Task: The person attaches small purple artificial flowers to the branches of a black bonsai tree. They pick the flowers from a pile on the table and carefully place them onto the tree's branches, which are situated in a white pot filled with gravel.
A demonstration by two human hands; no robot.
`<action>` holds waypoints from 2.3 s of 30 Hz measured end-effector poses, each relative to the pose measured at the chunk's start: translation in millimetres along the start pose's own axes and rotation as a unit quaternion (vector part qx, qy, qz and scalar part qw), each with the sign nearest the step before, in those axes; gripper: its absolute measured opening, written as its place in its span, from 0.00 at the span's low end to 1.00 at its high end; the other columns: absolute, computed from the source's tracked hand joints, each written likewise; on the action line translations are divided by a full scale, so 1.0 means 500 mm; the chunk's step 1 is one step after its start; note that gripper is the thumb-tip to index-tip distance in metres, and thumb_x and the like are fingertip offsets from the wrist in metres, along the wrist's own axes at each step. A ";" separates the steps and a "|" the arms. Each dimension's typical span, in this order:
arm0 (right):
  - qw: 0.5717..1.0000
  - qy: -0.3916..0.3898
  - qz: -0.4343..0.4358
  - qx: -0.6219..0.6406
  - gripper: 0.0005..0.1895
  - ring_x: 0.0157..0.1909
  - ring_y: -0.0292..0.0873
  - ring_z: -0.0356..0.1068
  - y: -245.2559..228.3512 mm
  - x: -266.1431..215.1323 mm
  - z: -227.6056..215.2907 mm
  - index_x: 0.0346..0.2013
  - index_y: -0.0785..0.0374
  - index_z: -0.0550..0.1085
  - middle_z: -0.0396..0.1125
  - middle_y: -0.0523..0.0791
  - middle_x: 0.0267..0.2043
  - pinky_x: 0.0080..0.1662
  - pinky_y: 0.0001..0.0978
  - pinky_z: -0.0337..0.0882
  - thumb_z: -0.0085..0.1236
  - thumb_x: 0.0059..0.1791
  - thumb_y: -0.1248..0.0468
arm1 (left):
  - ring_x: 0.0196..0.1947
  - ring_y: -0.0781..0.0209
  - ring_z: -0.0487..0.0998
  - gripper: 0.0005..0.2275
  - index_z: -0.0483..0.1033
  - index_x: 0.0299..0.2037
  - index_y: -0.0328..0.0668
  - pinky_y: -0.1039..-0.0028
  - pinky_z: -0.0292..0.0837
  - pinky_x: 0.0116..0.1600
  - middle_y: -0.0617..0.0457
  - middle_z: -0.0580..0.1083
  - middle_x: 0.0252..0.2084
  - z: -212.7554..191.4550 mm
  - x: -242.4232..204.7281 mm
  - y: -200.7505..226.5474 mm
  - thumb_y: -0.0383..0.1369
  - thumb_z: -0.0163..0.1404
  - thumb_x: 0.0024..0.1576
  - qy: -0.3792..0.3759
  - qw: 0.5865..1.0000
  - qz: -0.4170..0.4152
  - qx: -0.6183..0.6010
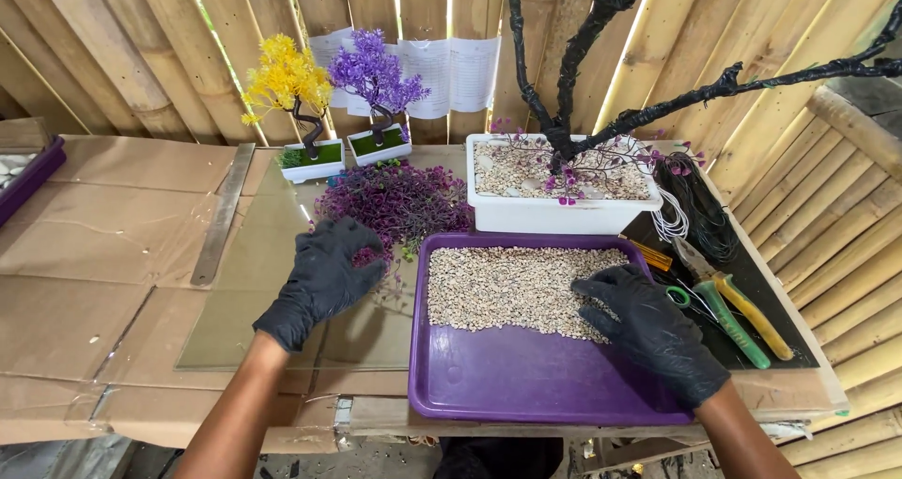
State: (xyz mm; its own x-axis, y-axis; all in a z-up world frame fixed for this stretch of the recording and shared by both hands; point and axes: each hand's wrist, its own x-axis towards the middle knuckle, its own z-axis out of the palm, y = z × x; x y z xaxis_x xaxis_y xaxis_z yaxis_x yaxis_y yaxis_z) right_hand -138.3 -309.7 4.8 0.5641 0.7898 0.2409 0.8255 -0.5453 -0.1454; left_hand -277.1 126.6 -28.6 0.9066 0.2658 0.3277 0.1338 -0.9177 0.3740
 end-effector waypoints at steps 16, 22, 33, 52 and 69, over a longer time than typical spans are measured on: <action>0.998 0.028 0.006 0.060 0.17 0.56 0.55 0.71 -0.030 -0.012 -0.038 0.51 0.48 0.79 0.73 0.48 0.48 0.57 0.47 0.72 0.63 0.47 0.53 | 0.46 0.45 0.75 0.04 0.78 0.36 0.61 0.55 0.69 0.52 0.54 0.74 0.39 0.078 0.177 0.015 0.38 0.54 0.51 0.168 0.957 0.169 0.167; 0.996 0.043 -0.013 0.083 0.17 0.56 0.57 0.70 -0.044 -0.014 -0.056 0.50 0.50 0.79 0.72 0.49 0.49 0.57 0.48 0.71 0.64 0.47 0.54 | 0.49 0.52 0.79 0.05 0.80 0.37 0.67 0.59 0.76 0.50 0.59 0.78 0.45 -0.034 0.112 0.038 0.45 0.58 0.53 0.134 0.968 0.115 0.179; 0.993 0.026 0.012 0.112 0.16 0.57 0.55 0.70 -0.066 -0.032 -0.074 0.49 0.53 0.78 0.72 0.48 0.49 0.55 0.45 0.73 0.62 0.49 0.53 | 0.41 0.45 0.77 0.08 0.76 0.35 0.52 0.57 0.72 0.51 0.52 0.73 0.30 -0.161 -0.028 0.118 0.38 0.58 0.67 0.263 0.960 0.060 -0.081; 0.943 0.127 -0.035 0.306 0.34 0.48 0.49 0.74 -0.178 0.065 0.037 0.62 0.57 0.70 0.70 0.49 0.51 0.47 0.41 0.78 0.73 0.43 0.62 | 0.32 0.45 0.78 0.11 0.74 0.24 0.46 0.62 0.73 0.45 0.52 0.74 0.23 0.028 -0.098 0.303 0.33 0.59 0.59 0.248 0.944 0.143 -0.165; 0.925 0.135 -0.141 0.325 0.08 0.38 0.44 0.80 -0.192 0.059 -0.074 0.37 0.58 0.78 0.76 0.44 0.36 0.42 0.33 0.83 0.55 0.54 0.59 | 0.37 0.60 0.74 0.09 0.79 0.47 0.44 0.70 0.71 0.43 0.56 0.74 0.36 -0.009 -0.123 0.365 0.35 0.54 0.60 0.076 0.926 0.205 -0.308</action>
State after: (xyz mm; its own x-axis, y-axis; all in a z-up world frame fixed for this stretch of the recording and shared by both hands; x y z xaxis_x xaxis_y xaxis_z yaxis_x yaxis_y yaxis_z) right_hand -201.7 -244.5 61.2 0.3728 0.7283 0.5750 0.8238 0.0255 -0.5664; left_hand -310.4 -56.1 23.2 0.7573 0.0148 0.6529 -0.5053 -0.6201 0.6001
